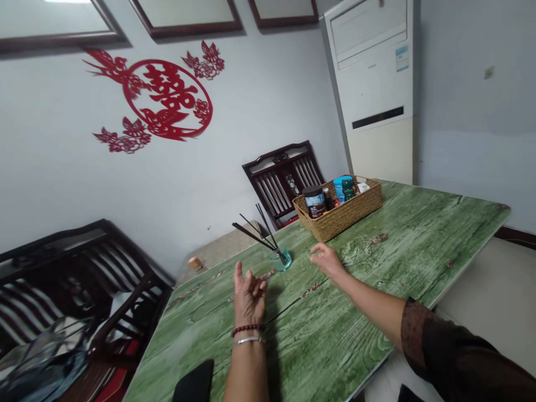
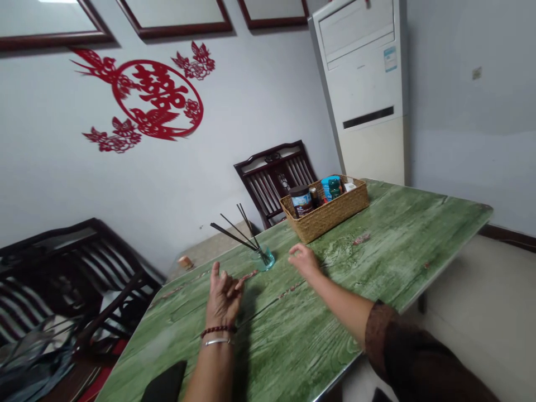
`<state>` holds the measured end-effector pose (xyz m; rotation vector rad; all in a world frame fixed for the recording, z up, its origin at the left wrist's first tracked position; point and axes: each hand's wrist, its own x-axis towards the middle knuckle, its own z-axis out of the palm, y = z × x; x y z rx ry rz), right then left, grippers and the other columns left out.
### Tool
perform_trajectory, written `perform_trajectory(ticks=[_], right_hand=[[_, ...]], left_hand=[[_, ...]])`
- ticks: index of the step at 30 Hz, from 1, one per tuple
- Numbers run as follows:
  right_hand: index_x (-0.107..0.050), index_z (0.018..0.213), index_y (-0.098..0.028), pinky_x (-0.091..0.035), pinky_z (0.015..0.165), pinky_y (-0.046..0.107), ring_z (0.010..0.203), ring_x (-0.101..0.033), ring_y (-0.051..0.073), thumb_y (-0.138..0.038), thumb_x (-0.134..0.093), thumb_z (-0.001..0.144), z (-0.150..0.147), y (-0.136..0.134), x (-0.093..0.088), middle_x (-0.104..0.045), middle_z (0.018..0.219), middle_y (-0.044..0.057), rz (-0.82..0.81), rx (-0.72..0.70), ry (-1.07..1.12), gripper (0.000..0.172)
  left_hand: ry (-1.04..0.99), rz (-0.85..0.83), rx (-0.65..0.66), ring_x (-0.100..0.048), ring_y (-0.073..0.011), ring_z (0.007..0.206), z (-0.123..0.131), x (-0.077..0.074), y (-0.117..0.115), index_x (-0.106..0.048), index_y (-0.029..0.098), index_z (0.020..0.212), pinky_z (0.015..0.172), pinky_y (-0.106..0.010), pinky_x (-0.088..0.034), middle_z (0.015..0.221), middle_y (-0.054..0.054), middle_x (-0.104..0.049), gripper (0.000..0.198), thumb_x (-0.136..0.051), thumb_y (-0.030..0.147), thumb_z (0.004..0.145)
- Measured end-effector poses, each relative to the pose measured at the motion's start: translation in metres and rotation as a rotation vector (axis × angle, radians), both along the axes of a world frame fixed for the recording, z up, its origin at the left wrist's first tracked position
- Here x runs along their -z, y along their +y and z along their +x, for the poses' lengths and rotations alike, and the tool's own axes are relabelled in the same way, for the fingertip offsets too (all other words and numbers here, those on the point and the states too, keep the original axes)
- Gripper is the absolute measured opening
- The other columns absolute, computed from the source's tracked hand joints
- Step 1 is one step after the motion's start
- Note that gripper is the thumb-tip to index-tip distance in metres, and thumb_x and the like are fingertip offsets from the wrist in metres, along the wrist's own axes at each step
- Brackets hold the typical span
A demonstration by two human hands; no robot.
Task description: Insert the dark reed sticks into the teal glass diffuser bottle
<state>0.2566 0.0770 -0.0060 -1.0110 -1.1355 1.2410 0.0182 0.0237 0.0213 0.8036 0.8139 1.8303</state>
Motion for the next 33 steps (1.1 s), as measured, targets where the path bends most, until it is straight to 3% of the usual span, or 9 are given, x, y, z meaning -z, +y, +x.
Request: perform_trajectory(ticks=[4, 8, 11, 16, 19, 27, 30, 31, 33], right_hand=[[-0.066, 0.124, -0.026, -0.021, 0.049, 0.021, 0.046, -0.015, 0.007, -0.026, -0.077, 0.065, 0.003, -0.003, -0.044, -0.028, 0.052, -0.017, 0.051, -0.406, 0.456, 0.06], [-0.062, 0.135, -0.03, -0.021, 0.051, 0.021, 0.048, -0.011, 0.007, -0.021, -0.078, 0.071, 0.0, -0.002, -0.078, -0.017, 0.052, -0.017, 0.176, -0.622, 0.704, 0.067], [-0.064, 0.131, -0.031, -0.018, 0.049, 0.02, 0.048, -0.008, 0.008, -0.021, -0.079, 0.073, -0.008, 0.003, -0.063, -0.015, 0.053, -0.016, 0.198, -0.642, 0.84, 0.061], [-0.067, 0.117, -0.028, -0.008, 0.046, 0.02, 0.048, -0.001, 0.007, -0.015, -0.079, 0.066, -0.022, 0.013, 0.009, -0.01, 0.05, -0.017, 0.002, -0.601, 0.888, 0.054], [-0.067, 0.113, -0.026, -0.008, 0.046, 0.019, 0.047, -0.002, 0.007, -0.012, -0.078, 0.066, -0.024, 0.019, 0.032, -0.011, 0.05, -0.017, -0.073, -0.61, 0.877, 0.05], [-0.066, 0.106, -0.023, -0.012, 0.046, 0.019, 0.044, -0.008, 0.006, -0.014, -0.082, 0.068, -0.025, 0.019, 0.03, -0.016, 0.048, -0.018, -0.077, -0.609, 0.865, 0.043], [-0.065, 0.111, -0.024, -0.022, 0.048, 0.019, 0.042, -0.019, 0.005, -0.021, -0.084, 0.07, -0.032, 0.021, 0.025, -0.029, 0.049, -0.017, -0.128, -0.498, 0.832, 0.045], [-0.064, 0.112, -0.025, -0.027, 0.049, 0.019, 0.043, -0.024, 0.006, -0.024, -0.085, 0.07, -0.035, 0.022, 0.023, -0.034, 0.05, -0.016, -0.148, -0.434, 0.815, 0.047], [-0.064, 0.114, -0.025, -0.035, 0.052, 0.02, 0.045, -0.035, 0.006, -0.03, -0.087, 0.068, -0.042, 0.028, 0.016, -0.044, 0.055, -0.014, -0.177, -0.285, 0.746, 0.051]], left_hand=[[-0.228, 0.195, 0.219, -0.037, -0.0022, 0.042, 0.007, -0.004, -0.02, -0.06, 0.04, 0.143, 0.051, -0.013, -0.041, 0.055, 0.014, -0.035, 0.073, -0.081, 0.006, 0.083], [-0.301, 0.26, 0.297, -0.043, -0.0026, 0.042, 0.006, -0.002, -0.026, -0.056, 0.043, 0.148, 0.05, -0.013, -0.043, 0.057, 0.012, -0.041, 0.076, -0.07, 0.0, 0.088], [-0.301, 0.222, 0.311, -0.044, -0.0019, 0.042, 0.005, 0.007, -0.026, -0.055, 0.043, 0.149, 0.048, -0.012, -0.043, 0.06, 0.012, -0.044, 0.078, -0.068, -0.002, 0.087], [-0.316, 0.089, 0.337, -0.041, -0.0018, 0.04, 0.015, 0.027, -0.025, -0.053, 0.043, 0.152, 0.045, -0.011, -0.039, 0.057, 0.013, -0.036, 0.08, -0.064, -0.004, 0.088], [-0.343, 0.052, 0.351, -0.04, -0.0018, 0.039, 0.022, 0.031, -0.025, -0.053, 0.043, 0.152, 0.044, -0.011, -0.037, 0.057, 0.013, -0.034, 0.079, -0.063, -0.004, 0.089], [-0.254, 0.069, 0.195, -0.037, -0.003, 0.042, 0.012, 0.022, -0.017, -0.061, 0.035, 0.139, 0.05, -0.013, -0.04, 0.058, 0.013, -0.032, 0.059, -0.073, 0.008, 0.089], [0.13, -0.106, -0.091, -0.056, -0.0068, 0.058, 0.011, 0.017, 0.011, -0.058, 0.033, 0.135, 0.068, -0.022, -0.054, 0.072, 0.009, -0.052, 0.054, -0.082, 0.032, 0.087], [0.352, -0.186, -0.192, -0.065, -0.0105, 0.071, 0.012, 0.016, 0.024, -0.053, 0.032, 0.139, 0.077, -0.029, -0.058, 0.084, 0.005, -0.06, 0.062, -0.083, 0.037, 0.085], [0.493, -0.231, -0.245, -0.071, -0.0203, 0.095, 0.015, 0.017, 0.051, -0.048, 0.027, 0.141, 0.092, -0.041, -0.057, 0.103, -0.004, -0.065, 0.085, -0.094, 0.034, 0.07]])
